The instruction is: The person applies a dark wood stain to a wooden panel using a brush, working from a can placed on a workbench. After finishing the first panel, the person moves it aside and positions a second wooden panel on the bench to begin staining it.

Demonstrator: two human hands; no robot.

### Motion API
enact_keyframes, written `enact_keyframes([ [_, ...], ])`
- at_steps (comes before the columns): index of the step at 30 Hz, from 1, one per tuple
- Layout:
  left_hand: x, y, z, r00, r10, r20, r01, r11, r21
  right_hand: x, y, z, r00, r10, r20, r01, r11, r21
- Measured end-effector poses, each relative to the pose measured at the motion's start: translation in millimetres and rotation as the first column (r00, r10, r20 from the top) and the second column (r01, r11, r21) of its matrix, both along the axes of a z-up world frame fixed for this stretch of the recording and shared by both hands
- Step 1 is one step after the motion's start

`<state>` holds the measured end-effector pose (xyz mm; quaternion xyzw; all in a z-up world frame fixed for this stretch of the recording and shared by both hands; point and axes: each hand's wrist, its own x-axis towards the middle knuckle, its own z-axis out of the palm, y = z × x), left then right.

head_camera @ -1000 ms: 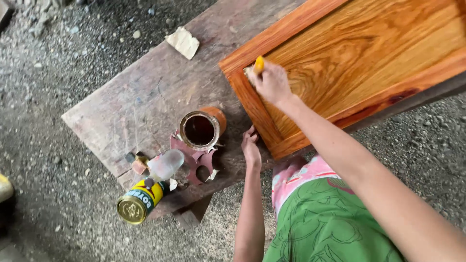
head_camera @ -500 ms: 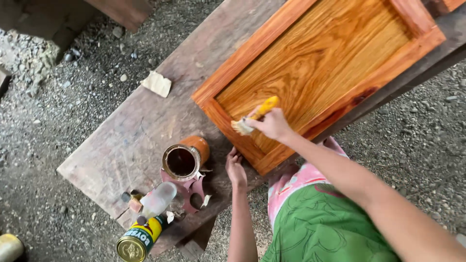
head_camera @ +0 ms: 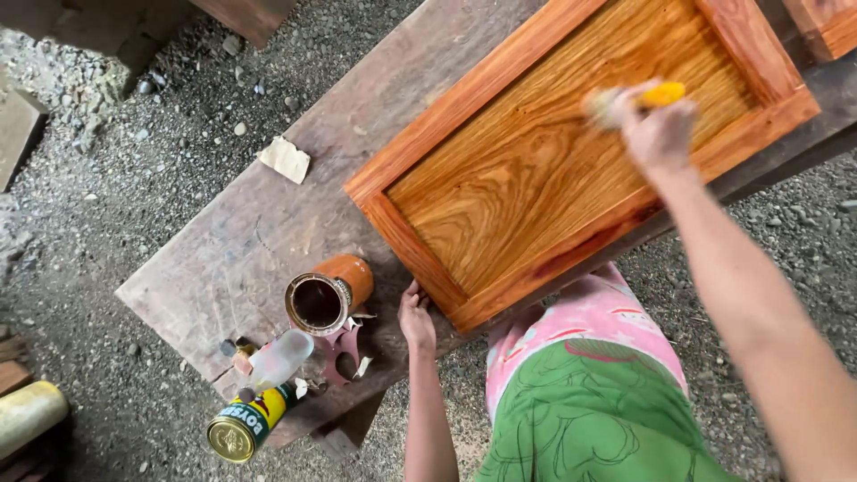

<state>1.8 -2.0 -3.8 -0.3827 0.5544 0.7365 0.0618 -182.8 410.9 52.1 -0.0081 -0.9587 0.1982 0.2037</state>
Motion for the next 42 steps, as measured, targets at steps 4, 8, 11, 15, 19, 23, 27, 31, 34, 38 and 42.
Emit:
enact_keyframes([
  [4, 6.2, 2.1, 6.5, 0.989, 0.144, 0.041, -0.149, 0.981, 0.128, -31.9, 24.1, 37.2, 0.964, -0.128, -0.235, 0.226, 0.86, 0.458],
  [8, -0.9, 32.4, 63.1, 0.943, 0.267, 0.2, -0.267, 0.963, -0.027, -32.3, -84.1, 121.2, 0.855, 0.05, 0.515, 0.384, 0.606, -0.696],
  [11, 13.4, 44.5, 67.5, 0.89, 0.411, 0.196, -0.394, 0.911, -0.123, -11.0, -151.0, 80.3, 0.933, 0.349, -0.086, -0.359, 0.896, -0.262],
  [15, 5.2, 69.6, 98.9, 0.843, 0.465, 0.27, -0.403, 0.879, -0.255, 11.7, -199.0, 54.5, 0.855, 0.48, -0.194, -0.447, 0.494, -0.746],
  [19, 12.7, 86.7, 102.1, 0.762, 0.546, 0.349, -0.395, 0.818, -0.418, -23.6, -158.1, 53.9, 0.843, 0.488, -0.228, -0.487, 0.509, -0.71],
  [23, 11.5, 109.9, 115.7, 0.742, 0.555, 0.377, -0.387, 0.813, -0.435, -81.5, -61.0, 24.6, 0.994, 0.056, -0.089, -0.082, 0.943, -0.323],
  [27, 31.4, 118.5, 100.3, 0.746, 0.564, 0.353, -0.445, 0.817, -0.366, -95.5, 8.5, 43.0, 0.975, 0.064, -0.213, -0.103, 0.979, -0.176],
  [31, 23.1, 128.4, 109.9, 0.725, 0.564, 0.396, -0.439, 0.821, -0.365, -55.1, 49.3, 68.0, 0.977, 0.02, -0.214, 0.033, 0.971, 0.237],
  [34, 16.8, 131.6, 113.2, 0.723, 0.567, 0.396, -0.443, 0.819, -0.364, -6.7, 76.9, 69.3, 0.985, 0.071, -0.156, -0.032, 0.971, 0.237],
  [38, 18.0, 127.4, 107.2, 0.747, 0.537, 0.391, -0.383, 0.829, -0.408, 42.1, 105.1, 50.0, 1.0, 0.018, 0.01, -0.019, 0.974, 0.225],
  [42, 14.8, 128.0, 118.1, 0.759, 0.513, 0.4, -0.344, 0.839, -0.423, 55.7, 74.1, 52.4, 0.998, -0.05, 0.049, 0.038, 0.974, 0.222],
])
